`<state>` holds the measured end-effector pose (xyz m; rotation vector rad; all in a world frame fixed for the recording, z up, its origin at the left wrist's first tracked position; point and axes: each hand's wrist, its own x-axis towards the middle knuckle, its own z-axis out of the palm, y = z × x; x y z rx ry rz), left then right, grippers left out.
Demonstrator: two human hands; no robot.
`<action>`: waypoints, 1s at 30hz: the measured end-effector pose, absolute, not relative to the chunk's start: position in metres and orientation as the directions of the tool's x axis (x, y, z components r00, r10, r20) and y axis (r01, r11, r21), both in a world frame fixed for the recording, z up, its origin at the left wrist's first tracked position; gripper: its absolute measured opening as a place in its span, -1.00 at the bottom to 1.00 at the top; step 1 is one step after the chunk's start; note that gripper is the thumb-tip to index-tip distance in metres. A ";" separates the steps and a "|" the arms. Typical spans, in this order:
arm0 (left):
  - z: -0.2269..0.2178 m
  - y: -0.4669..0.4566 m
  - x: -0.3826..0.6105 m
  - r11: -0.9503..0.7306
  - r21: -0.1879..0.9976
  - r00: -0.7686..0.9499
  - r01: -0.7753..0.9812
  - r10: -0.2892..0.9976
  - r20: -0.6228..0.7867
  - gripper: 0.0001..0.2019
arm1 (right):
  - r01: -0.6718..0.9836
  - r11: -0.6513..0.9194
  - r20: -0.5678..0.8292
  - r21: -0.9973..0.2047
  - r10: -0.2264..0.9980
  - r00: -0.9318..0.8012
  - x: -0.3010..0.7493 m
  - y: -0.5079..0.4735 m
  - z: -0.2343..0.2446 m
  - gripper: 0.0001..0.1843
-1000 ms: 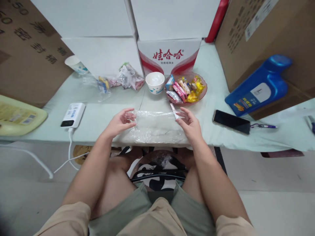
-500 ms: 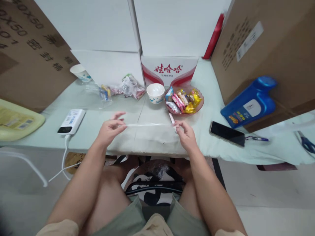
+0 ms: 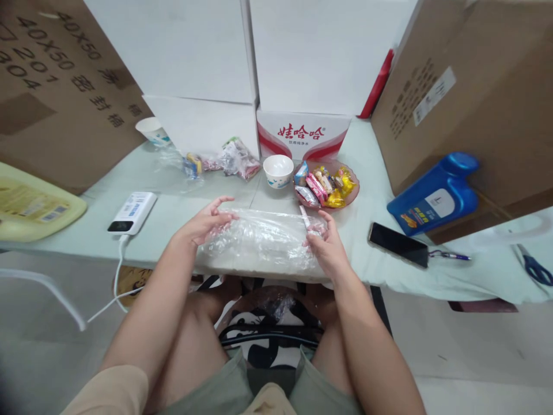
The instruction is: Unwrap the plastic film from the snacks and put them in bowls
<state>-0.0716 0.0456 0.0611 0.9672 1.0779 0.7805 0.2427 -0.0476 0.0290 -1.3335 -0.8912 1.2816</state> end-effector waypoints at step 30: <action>0.013 0.033 -0.021 0.464 0.853 0.416 -0.241 0.843 -0.341 0.12 | 0.050 -0.297 -0.288 -0.954 0.947 0.143 0.182 -0.005 0.017 -0.60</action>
